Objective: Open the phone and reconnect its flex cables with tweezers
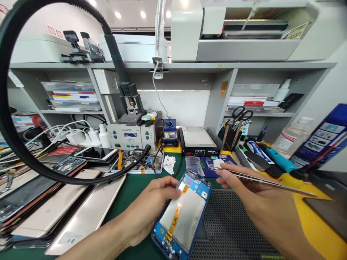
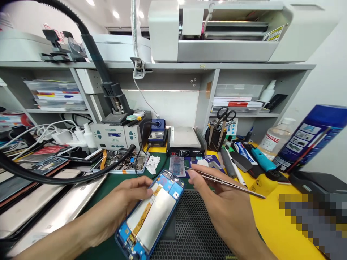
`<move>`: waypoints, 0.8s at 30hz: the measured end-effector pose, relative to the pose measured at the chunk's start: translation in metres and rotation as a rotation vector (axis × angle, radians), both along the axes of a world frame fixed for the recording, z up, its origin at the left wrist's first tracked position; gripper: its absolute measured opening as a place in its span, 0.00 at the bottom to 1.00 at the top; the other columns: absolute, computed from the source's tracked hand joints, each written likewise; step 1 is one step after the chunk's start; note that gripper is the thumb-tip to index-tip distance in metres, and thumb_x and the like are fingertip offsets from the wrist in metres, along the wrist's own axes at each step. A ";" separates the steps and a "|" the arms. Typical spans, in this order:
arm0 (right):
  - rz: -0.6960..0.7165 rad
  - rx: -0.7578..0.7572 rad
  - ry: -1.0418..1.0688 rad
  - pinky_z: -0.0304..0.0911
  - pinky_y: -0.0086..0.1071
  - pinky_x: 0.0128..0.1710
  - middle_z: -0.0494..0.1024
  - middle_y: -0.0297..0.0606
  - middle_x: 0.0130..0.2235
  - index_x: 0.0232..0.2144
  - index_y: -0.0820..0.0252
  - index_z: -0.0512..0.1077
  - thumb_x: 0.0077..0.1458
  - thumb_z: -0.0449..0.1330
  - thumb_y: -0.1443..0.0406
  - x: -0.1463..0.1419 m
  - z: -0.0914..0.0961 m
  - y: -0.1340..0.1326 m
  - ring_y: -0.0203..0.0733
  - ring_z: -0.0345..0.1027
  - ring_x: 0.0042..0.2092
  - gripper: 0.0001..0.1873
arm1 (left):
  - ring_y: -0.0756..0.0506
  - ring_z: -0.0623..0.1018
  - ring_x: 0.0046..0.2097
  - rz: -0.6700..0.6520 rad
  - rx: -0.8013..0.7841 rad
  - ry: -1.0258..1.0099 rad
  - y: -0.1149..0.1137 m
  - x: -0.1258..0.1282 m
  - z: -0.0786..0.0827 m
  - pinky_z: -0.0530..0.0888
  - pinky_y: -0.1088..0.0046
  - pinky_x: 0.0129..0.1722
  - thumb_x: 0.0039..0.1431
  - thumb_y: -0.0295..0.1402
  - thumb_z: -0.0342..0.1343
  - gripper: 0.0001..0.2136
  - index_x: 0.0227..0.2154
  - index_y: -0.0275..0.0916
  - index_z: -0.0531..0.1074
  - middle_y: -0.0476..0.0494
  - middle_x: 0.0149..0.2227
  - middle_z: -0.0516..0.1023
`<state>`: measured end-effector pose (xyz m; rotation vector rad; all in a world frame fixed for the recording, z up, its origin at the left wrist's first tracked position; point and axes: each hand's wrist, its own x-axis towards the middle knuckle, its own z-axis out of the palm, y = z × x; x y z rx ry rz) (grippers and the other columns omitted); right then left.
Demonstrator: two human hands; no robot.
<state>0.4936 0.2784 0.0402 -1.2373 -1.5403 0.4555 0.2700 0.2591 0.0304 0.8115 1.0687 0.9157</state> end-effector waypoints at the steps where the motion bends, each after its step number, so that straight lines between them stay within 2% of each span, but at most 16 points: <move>1: 0.007 -0.009 0.001 0.79 0.36 0.37 0.85 0.36 0.34 0.37 0.54 0.81 0.55 0.65 0.52 0.001 0.000 0.002 0.45 0.81 0.33 0.15 | 0.49 0.75 0.31 0.032 -0.039 -0.069 0.000 0.002 -0.001 0.71 0.75 0.33 0.53 0.26 0.60 0.05 0.33 0.37 0.70 0.48 0.31 0.74; 3: 0.043 -0.036 0.006 0.79 0.36 0.37 0.84 0.35 0.32 0.34 0.55 0.81 0.57 0.64 0.52 0.001 -0.001 0.005 0.44 0.80 0.33 0.14 | 0.48 0.76 0.32 0.063 -0.086 -0.183 -0.001 0.006 0.000 0.74 0.72 0.35 0.53 0.23 0.57 0.05 0.33 0.35 0.71 0.45 0.32 0.77; 5: 0.095 -0.069 0.032 0.78 0.35 0.35 0.83 0.36 0.30 0.32 0.57 0.79 0.59 0.62 0.52 0.001 -0.002 0.008 0.43 0.79 0.31 0.15 | 0.44 0.79 0.35 0.044 -0.097 -0.260 -0.002 0.010 0.002 0.77 0.68 0.38 0.53 0.21 0.55 0.10 0.38 0.32 0.73 0.39 0.37 0.79; 8: 0.131 -0.106 0.090 0.78 0.35 0.33 0.83 0.39 0.32 0.37 0.61 0.78 0.60 0.61 0.52 0.000 -0.007 0.012 0.43 0.78 0.32 0.17 | 0.41 0.81 0.41 0.004 -0.063 -0.321 -0.007 0.013 0.005 0.77 0.65 0.43 0.53 0.19 0.53 0.17 0.46 0.29 0.74 0.33 0.44 0.80; 12: 0.123 -0.095 0.080 0.77 0.37 0.35 0.83 0.39 0.32 0.37 0.60 0.78 0.59 0.62 0.51 -0.001 -0.011 0.013 0.43 0.78 0.33 0.18 | 0.41 0.81 0.44 0.014 -0.019 -0.371 -0.013 0.016 0.003 0.76 0.63 0.49 0.55 0.18 0.53 0.18 0.50 0.29 0.73 0.32 0.48 0.80; 17: 0.093 -0.082 0.071 0.76 0.35 0.32 0.81 0.36 0.28 0.33 0.57 0.79 0.57 0.65 0.52 -0.001 -0.006 0.010 0.43 0.76 0.30 0.14 | 0.41 0.81 0.42 -0.008 -0.023 -0.383 -0.018 0.019 -0.007 0.79 0.60 0.46 0.55 0.18 0.54 0.19 0.50 0.32 0.72 0.34 0.46 0.80; 22: 0.282 -0.195 0.296 0.74 0.34 0.29 0.80 0.38 0.29 0.31 0.59 0.78 0.55 0.67 0.52 0.000 -0.007 0.013 0.41 0.75 0.29 0.16 | 0.43 0.81 0.42 -0.002 -0.030 -0.404 -0.017 0.020 -0.011 0.79 0.62 0.46 0.55 0.17 0.55 0.19 0.49 0.33 0.71 0.34 0.47 0.79; 24: 0.294 -0.278 0.399 0.74 0.34 0.28 0.80 0.40 0.29 0.33 0.61 0.78 0.54 0.67 0.51 0.000 -0.009 0.017 0.42 0.74 0.29 0.19 | 0.44 0.81 0.41 0.024 -0.052 -0.427 -0.014 0.020 -0.010 0.79 0.63 0.45 0.56 0.18 0.55 0.17 0.49 0.33 0.71 0.34 0.48 0.79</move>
